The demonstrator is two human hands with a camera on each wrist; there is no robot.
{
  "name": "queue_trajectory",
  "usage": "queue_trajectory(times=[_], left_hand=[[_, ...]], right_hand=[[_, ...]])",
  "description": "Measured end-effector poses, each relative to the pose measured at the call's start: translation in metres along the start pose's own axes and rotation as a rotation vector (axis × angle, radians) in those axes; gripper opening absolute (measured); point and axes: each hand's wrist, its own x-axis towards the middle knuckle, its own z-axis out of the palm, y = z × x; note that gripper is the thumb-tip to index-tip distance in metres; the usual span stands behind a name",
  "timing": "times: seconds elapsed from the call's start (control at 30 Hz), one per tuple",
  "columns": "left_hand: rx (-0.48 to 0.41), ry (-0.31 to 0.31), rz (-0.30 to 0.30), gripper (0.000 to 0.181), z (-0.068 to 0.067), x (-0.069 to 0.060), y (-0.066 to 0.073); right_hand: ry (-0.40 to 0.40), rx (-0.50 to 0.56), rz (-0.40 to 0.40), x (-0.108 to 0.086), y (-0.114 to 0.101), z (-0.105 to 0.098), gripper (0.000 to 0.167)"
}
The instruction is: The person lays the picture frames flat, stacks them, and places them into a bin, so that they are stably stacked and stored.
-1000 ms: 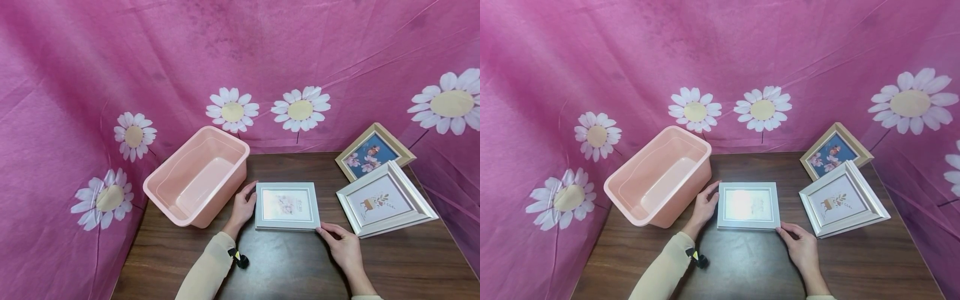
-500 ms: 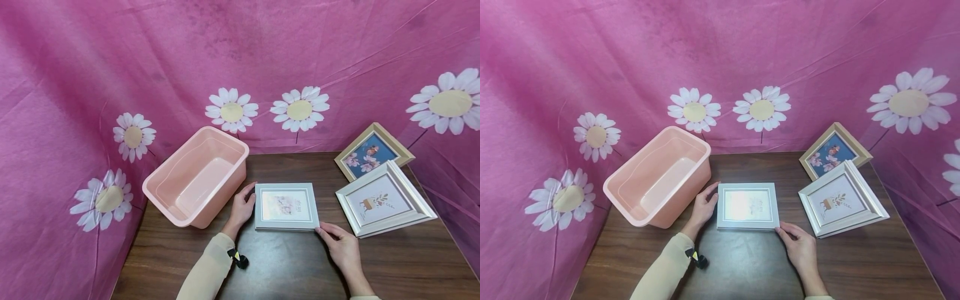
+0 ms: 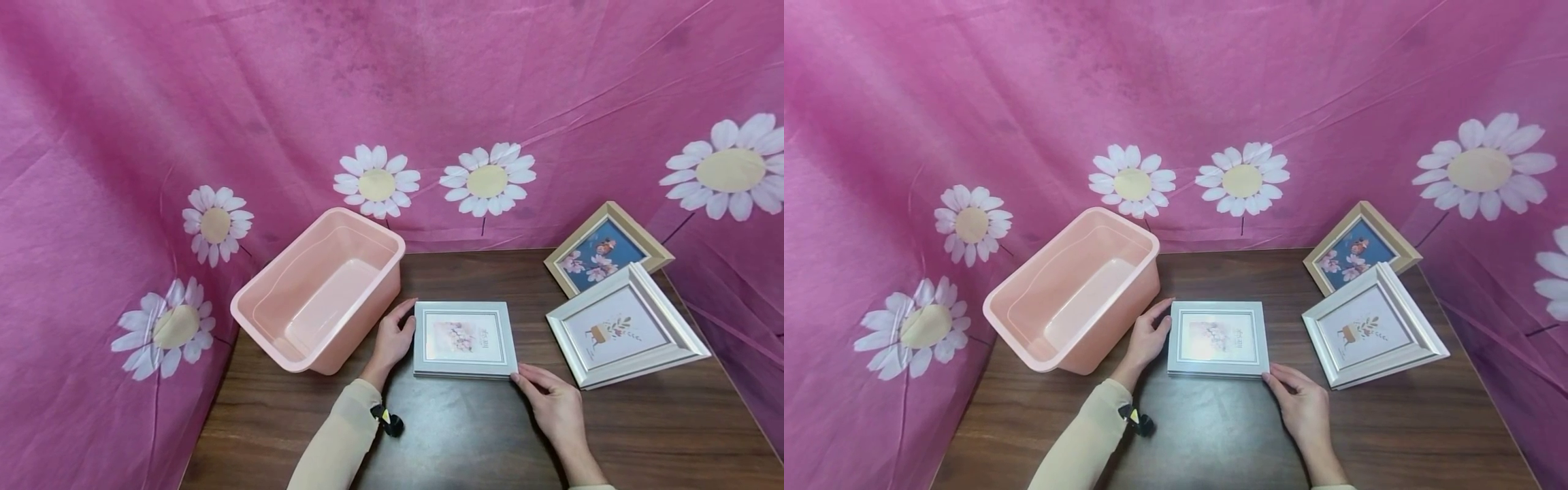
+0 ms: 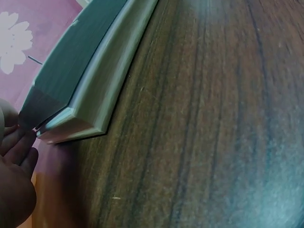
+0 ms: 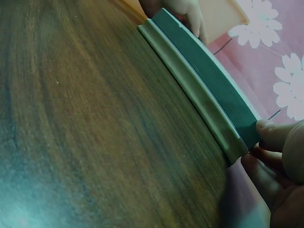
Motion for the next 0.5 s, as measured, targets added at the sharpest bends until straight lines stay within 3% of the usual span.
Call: queue_trajectory(times=[0.3, 0.5], left_hand=[[0.030, 0.006, 0.006, 0.040, -0.0005, 0.0018, -0.0028], [-0.007, 0.059, 0.005, 0.036, -0.0031, 0.0031, -0.0035]], right_hand=[[-0.006, -0.046, -0.015, 0.0003, -0.0002, -0.0006, 0.015], [-0.020, -0.068, -0.020, 0.0025, -0.0035, -0.0059, 0.018]])
